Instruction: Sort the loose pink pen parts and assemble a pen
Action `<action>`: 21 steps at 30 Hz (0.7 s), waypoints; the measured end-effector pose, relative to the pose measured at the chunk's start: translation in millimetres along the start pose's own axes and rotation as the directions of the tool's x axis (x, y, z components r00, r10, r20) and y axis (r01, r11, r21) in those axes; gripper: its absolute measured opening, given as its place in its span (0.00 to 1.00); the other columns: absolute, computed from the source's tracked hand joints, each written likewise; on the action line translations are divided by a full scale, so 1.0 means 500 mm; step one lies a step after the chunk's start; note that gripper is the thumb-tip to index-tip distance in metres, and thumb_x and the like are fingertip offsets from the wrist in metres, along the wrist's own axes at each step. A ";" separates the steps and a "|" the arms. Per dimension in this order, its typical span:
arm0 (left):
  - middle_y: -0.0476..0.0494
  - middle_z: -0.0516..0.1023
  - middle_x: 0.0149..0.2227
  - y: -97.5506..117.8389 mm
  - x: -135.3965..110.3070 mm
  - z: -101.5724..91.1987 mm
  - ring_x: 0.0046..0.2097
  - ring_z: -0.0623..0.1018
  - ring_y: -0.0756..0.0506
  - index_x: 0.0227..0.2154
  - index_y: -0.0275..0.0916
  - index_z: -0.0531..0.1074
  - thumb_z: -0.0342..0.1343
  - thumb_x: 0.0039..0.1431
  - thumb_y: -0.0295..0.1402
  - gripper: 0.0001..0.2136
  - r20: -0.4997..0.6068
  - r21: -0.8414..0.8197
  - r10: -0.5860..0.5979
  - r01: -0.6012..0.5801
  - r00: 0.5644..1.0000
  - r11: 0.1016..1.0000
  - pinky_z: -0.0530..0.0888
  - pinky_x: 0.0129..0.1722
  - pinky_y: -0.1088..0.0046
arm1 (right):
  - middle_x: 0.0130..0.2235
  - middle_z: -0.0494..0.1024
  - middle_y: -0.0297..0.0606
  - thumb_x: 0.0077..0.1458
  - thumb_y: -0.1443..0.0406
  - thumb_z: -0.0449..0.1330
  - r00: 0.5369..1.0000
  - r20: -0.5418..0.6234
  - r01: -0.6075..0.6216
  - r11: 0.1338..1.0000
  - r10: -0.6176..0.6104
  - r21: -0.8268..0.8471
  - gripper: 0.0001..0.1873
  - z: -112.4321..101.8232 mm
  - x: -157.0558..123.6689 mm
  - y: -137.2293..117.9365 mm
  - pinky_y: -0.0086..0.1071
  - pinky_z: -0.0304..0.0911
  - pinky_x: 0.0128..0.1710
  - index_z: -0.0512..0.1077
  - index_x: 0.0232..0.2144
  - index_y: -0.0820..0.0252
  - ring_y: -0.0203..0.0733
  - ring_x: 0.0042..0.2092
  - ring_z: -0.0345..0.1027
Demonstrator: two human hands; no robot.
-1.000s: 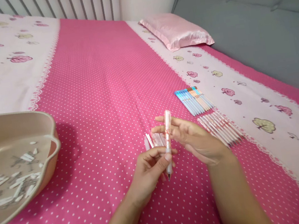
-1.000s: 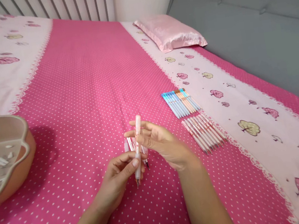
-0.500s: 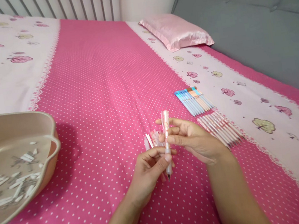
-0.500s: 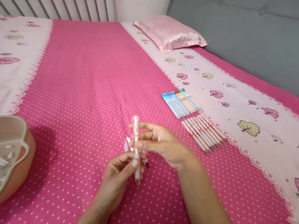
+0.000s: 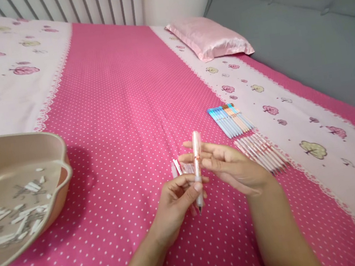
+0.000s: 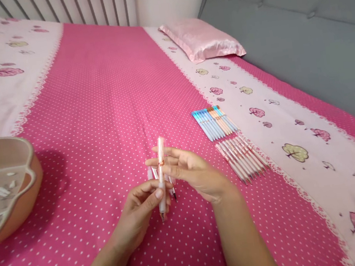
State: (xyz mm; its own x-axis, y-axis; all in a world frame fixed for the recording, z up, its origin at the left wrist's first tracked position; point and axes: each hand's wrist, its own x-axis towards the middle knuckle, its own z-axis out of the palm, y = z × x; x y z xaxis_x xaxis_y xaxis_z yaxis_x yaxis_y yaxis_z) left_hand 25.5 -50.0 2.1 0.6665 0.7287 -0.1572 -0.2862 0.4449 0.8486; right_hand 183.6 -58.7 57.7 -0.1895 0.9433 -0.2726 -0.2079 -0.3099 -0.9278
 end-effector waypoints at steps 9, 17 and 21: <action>0.50 0.69 0.20 0.002 -0.001 0.001 0.23 0.67 0.54 0.34 0.36 0.76 0.58 0.54 0.39 0.11 -0.002 -0.001 -0.003 0.003 1.000 1.000 0.65 0.25 0.77 | 0.39 0.77 0.36 0.50 0.67 0.63 0.999 -0.017 -0.032 0.998 0.033 0.049 0.25 -0.007 0.002 0.002 0.33 0.65 0.42 0.66 0.51 0.55 0.36 0.40 0.70; 0.50 0.70 0.21 0.000 0.000 0.001 0.23 0.68 0.54 0.34 0.37 0.75 0.58 0.54 0.40 0.11 0.004 0.044 0.005 -0.005 1.000 0.999 0.66 0.26 0.77 | 0.31 0.71 0.30 0.43 0.65 0.68 0.988 -0.151 -0.027 0.999 0.022 -0.034 0.27 0.008 0.008 0.010 0.27 0.62 0.31 0.67 0.46 0.58 0.31 0.31 0.66; 0.51 0.69 0.19 -0.004 0.000 0.000 0.23 0.67 0.54 0.33 0.37 0.75 0.58 0.54 0.40 0.11 -0.007 0.033 0.018 -0.017 1.000 0.999 0.65 0.25 0.77 | 0.34 0.72 0.33 0.43 0.63 0.68 0.989 -0.151 0.000 0.998 -0.008 -0.055 0.25 0.016 0.009 0.010 0.28 0.64 0.35 0.68 0.46 0.57 0.34 0.36 0.67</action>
State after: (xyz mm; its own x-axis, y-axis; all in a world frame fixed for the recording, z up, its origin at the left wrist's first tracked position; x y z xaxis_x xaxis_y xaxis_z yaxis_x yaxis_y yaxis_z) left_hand 26.2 -50.9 0.6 0.6566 0.7400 -0.1458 -0.2750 0.4149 0.8673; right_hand 174.1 -56.9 54.1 -0.0411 0.9530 -0.3002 -0.1549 -0.3029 -0.9403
